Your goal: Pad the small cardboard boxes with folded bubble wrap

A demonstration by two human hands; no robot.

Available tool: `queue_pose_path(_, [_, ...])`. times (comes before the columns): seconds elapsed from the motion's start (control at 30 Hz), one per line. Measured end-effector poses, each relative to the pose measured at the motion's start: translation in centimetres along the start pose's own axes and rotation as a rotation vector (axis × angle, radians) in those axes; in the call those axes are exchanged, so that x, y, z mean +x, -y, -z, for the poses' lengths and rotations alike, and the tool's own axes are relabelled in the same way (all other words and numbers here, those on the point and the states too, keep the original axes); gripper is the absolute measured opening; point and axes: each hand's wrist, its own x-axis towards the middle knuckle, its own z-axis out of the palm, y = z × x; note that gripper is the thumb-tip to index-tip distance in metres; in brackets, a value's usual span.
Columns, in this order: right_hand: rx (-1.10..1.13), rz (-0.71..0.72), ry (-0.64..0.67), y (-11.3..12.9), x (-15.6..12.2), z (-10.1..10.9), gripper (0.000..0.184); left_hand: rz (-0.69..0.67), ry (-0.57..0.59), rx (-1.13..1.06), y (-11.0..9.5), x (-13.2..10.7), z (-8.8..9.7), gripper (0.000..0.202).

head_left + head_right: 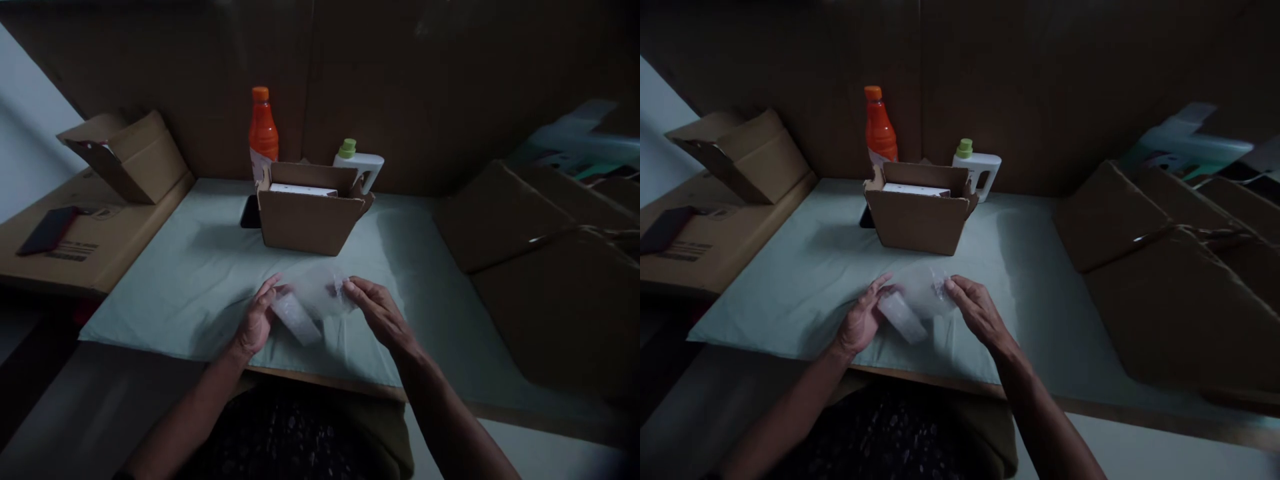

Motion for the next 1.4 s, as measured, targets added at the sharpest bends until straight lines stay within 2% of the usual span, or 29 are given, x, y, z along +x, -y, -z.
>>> queue_pose_path(0.1, [-0.003,0.045,-0.031,1.6,1.0,0.6,0.049,-0.006,0.080,0.198,-1.5,0.9,0.2,0.075])
queue_pose_path(0.2, [-0.070,0.123,-0.074,3.6,1.6,1.1,0.048,-0.040,0.163,0.466,-2.5,1.9,0.1,0.058])
queue_pose_path(0.3, [-0.193,0.230,-0.171,5.3,2.2,1.8,0.046,-0.028,0.211,0.696,-2.5,2.2,0.0,0.033])
queue_pose_path(0.37, [-0.306,0.277,-0.229,5.7,2.9,2.3,0.044,-0.027,0.227,0.767,-1.9,1.5,0.1,0.026])
queue_pose_path(0.43, [-0.396,0.279,-0.263,5.2,3.7,2.7,0.043,-0.071,0.222,0.780,-1.3,0.3,0.6,0.037])
queue_pose_path(0.5, [-0.435,0.242,-0.262,3.9,4.7,2.9,0.043,-0.107,0.215,0.767,-0.6,-1.3,1.3,0.057])
queue_pose_path(0.57, [-0.444,0.181,-0.218,2.0,5.7,2.7,0.040,-0.107,0.204,0.775,0.0,-3.0,2.1,0.073])
queue_pose_path(0.63, [-0.491,0.119,-0.149,-0.1,6.7,2.1,0.038,-0.137,0.187,0.832,0.4,-4.4,2.9,0.078])
queue_pose_path(0.7, [-0.603,0.079,-0.081,-2.0,7.6,1.0,0.037,-0.191,0.236,0.913,0.6,-5.4,3.6,0.069])
queue_pose_path(0.77, [-0.713,0.063,-0.038,-3.6,8.3,-0.4,0.035,-0.269,0.299,1.015,0.8,-6.1,4.1,0.048])
queue_pose_path(0.87, [-0.794,0.059,-0.041,-4.9,9.3,-2.1,0.030,-0.502,0.298,1.156,0.6,-7.2,4.8,0.022])
queue_pose_path(0.93, [-0.841,0.066,-0.074,-5.2,9.7,-2.5,0.026,-0.649,0.329,1.195,0.3,-8.0,5.1,0.020])
queue_pose_path(1.0, [-0.884,0.075,-0.111,-5.1,9.5,-2.4,0.026,-0.672,0.427,1.212,0.1,-8.6,5.2,0.023])
queue_pose_path(1.07, [-0.920,0.085,-0.163,-4.7,8.4,-1.9,0.029,-0.631,0.512,1.222,0.2,-8.8,5.2,0.026])
queue_pose_path(1.17, [-0.894,0.234,-0.240,-4.0,5.6,-1.5,0.031,-0.583,0.558,1.192,0.9,-8.6,5.0,0.032])
queue_pose_path(1.2, [-0.847,0.314,-0.196,-3.9,4.7,-1.6,0.029,-0.571,0.563,1.166,1.2,-8.4,4.9,0.033])
queue_pose_path(1.27, [-0.706,0.424,0.030,-3.7,3.6,-2.3,0.025,-0.542,0.568,1.119,1.5,-8.2,4.6,0.032])
queue_pose_path(1.33, [-0.572,0.387,0.234,-3.8,3.8,-3.2,0.027,-0.500,0.544,1.091,1.2,-8.0,4.3,0.029])
queue_pose_path(1.37, [-0.532,0.341,0.258,-3.9,4.2,-3.4,0.031,-0.467,0.523,1.082,1.0,-8.0,4.1,0.029])
queue_pose_path(1.4, [-0.514,0.296,0.224,-3.9,4.6,-3.4,0.035,-0.421,0.495,1.066,0.6,-8.0,3.9,0.030])
